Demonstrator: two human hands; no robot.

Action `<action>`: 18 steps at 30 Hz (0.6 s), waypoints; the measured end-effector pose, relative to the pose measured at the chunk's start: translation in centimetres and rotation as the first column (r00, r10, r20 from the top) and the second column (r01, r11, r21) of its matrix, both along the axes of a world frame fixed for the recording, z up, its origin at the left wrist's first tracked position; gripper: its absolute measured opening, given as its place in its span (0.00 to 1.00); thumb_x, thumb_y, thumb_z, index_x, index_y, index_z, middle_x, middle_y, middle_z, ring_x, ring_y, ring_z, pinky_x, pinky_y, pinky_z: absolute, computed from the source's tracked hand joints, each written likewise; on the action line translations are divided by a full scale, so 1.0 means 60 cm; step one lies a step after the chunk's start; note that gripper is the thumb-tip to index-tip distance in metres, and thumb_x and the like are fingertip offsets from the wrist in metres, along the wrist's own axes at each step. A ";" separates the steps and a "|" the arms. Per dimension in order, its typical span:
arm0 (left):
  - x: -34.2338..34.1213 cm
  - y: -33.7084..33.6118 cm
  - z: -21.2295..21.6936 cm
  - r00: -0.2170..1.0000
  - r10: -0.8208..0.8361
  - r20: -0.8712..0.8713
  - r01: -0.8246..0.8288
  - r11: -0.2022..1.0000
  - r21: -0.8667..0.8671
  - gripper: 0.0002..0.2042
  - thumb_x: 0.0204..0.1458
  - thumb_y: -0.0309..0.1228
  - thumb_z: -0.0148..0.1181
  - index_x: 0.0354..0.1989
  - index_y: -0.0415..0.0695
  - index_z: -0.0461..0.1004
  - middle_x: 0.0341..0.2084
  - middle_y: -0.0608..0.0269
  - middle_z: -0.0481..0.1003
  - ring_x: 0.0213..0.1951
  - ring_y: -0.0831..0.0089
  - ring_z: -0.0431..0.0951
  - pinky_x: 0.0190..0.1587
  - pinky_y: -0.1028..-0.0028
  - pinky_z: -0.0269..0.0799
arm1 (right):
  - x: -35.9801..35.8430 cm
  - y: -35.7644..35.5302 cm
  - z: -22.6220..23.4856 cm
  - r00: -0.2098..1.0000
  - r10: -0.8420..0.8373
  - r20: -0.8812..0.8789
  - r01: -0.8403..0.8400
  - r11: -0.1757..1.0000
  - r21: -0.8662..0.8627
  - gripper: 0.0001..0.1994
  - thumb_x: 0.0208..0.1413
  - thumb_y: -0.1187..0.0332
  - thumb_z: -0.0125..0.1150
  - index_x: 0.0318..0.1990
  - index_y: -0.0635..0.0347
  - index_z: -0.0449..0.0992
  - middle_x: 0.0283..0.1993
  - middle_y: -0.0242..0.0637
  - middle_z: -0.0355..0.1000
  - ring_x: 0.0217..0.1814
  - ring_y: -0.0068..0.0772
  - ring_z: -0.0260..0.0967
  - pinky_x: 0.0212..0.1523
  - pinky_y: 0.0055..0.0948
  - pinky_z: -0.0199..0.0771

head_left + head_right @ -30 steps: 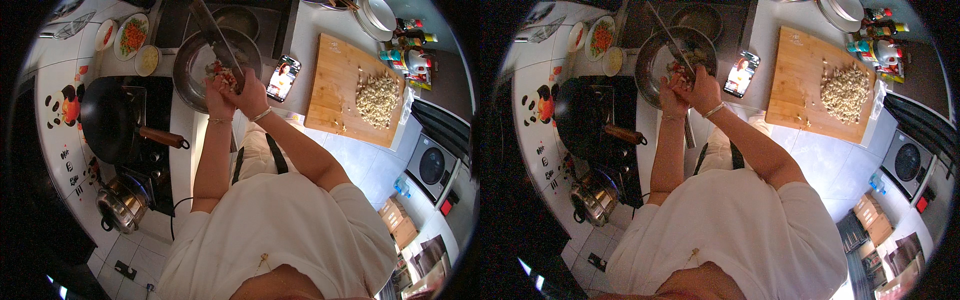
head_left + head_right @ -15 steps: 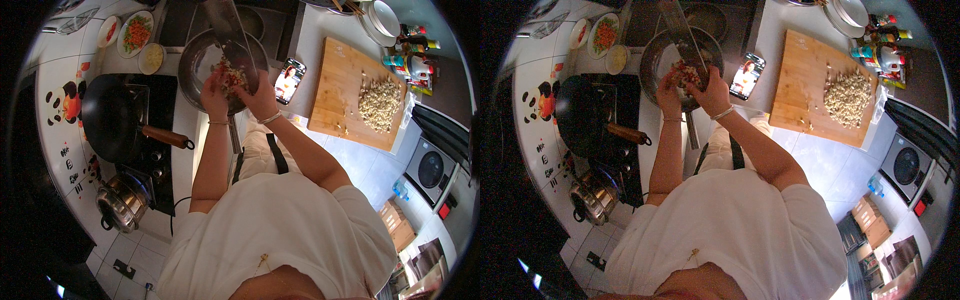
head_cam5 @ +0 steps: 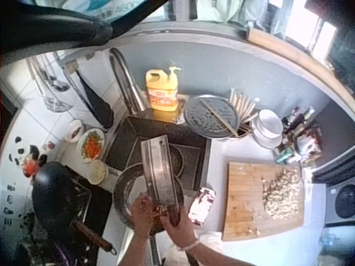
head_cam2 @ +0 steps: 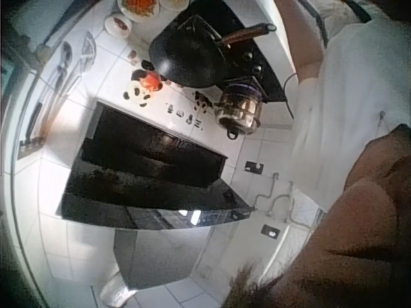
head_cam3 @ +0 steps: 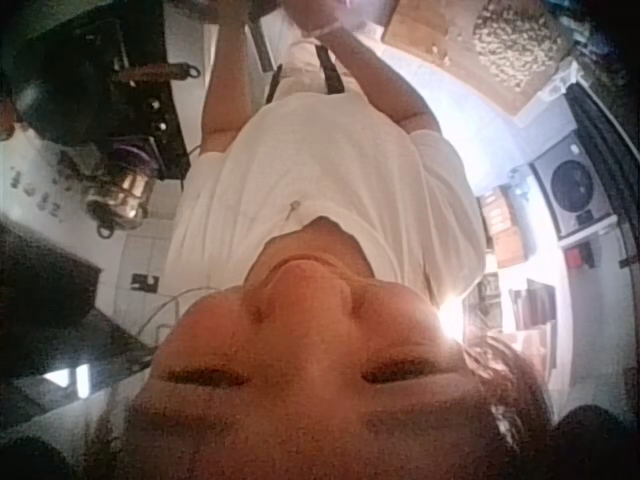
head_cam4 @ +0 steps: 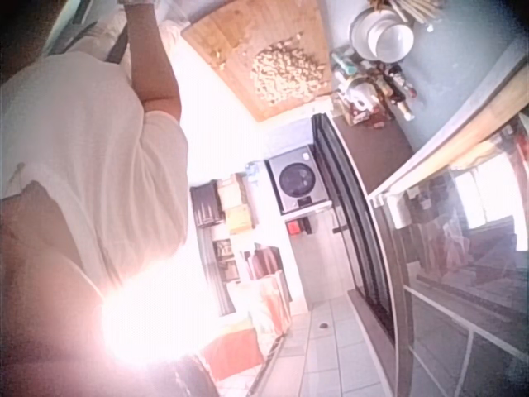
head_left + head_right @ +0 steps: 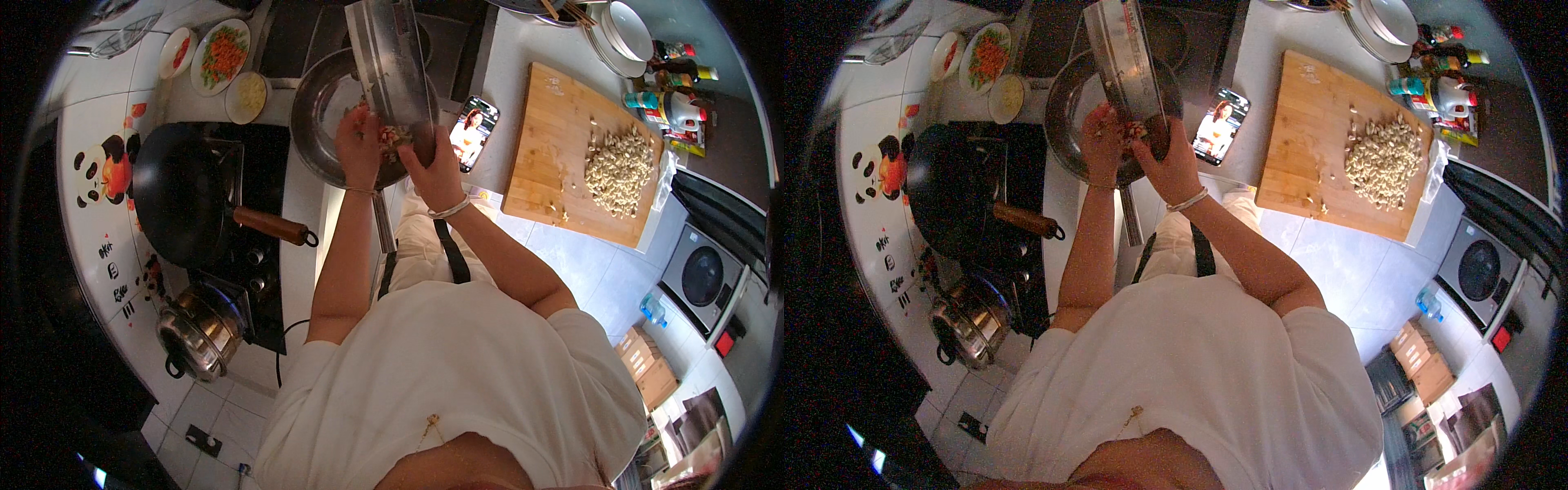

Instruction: The person dices a red pepper and garlic on a wooden board using a cleaver and then scoops the diced ingredients into a metal pan.

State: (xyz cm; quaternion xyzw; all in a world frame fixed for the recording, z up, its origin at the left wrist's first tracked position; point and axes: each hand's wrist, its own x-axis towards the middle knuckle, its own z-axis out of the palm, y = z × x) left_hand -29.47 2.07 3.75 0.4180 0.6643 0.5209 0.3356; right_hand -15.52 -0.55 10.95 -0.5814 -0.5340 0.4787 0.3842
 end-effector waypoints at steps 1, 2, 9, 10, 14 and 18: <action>-0.008 -0.002 -0.016 1.000 0.019 -0.002 -0.019 0.999 -0.026 0.10 0.53 0.32 0.55 0.36 0.37 0.73 0.31 0.61 0.74 0.32 0.74 0.73 0.37 0.74 0.68 | 0.000 -0.001 0.001 1.000 0.000 0.007 0.000 1.000 -0.001 0.23 0.48 0.63 0.61 0.47 0.65 0.59 0.36 0.47 0.70 0.36 0.43 0.72 0.36 0.35 0.72; -0.021 -0.005 -0.031 0.999 0.038 -0.005 -0.038 0.998 -0.052 0.10 0.53 0.32 0.55 0.36 0.37 0.73 0.31 0.61 0.74 0.33 0.74 0.73 0.38 0.75 0.68 | 0.001 -0.002 0.001 1.000 -0.001 -0.010 0.001 1.000 -0.001 0.23 0.48 0.63 0.61 0.47 0.65 0.59 0.36 0.47 0.70 0.36 0.43 0.71 0.36 0.35 0.71; -0.005 0.023 0.037 0.996 0.038 0.082 -0.029 0.993 -0.115 0.13 0.54 0.37 0.53 0.38 0.38 0.74 0.33 0.59 0.76 0.36 0.75 0.73 0.41 0.74 0.67 | 0.013 -0.010 -0.009 0.997 -0.024 -0.070 0.026 0.999 0.031 0.19 0.49 0.65 0.61 0.43 0.65 0.61 0.31 0.40 0.68 0.30 0.31 0.65 0.31 0.29 0.67; -0.002 0.027 0.040 0.998 0.018 0.061 -0.012 0.995 -0.103 0.14 0.54 0.37 0.53 0.38 0.38 0.74 0.33 0.59 0.76 0.36 0.74 0.74 0.41 0.74 0.67 | 0.012 -0.012 -0.010 0.996 -0.038 -0.082 0.045 0.995 0.086 0.18 0.49 0.66 0.62 0.41 0.65 0.62 0.28 0.37 0.67 0.27 0.25 0.61 0.29 0.25 0.66; -0.019 0.037 -0.003 1.000 -0.011 0.021 0.012 0.997 -0.073 0.14 0.54 0.36 0.53 0.39 0.37 0.74 0.33 0.58 0.76 0.36 0.70 0.75 0.42 0.73 0.68 | 0.014 -0.022 -0.009 0.999 0.004 -0.051 -0.003 1.000 0.019 0.18 0.49 0.65 0.62 0.41 0.65 0.62 0.27 0.37 0.68 0.27 0.25 0.63 0.29 0.26 0.67; -0.016 0.022 0.032 0.992 -0.095 -0.077 0.078 0.976 -0.205 0.11 0.55 0.30 0.50 0.41 0.35 0.73 0.40 0.53 0.75 0.43 0.63 0.74 0.47 0.71 0.67 | 0.024 -0.021 -0.011 0.999 -0.016 -0.036 0.015 1.000 -0.013 0.18 0.48 0.64 0.62 0.40 0.65 0.63 0.26 0.39 0.68 0.27 0.27 0.64 0.30 0.27 0.68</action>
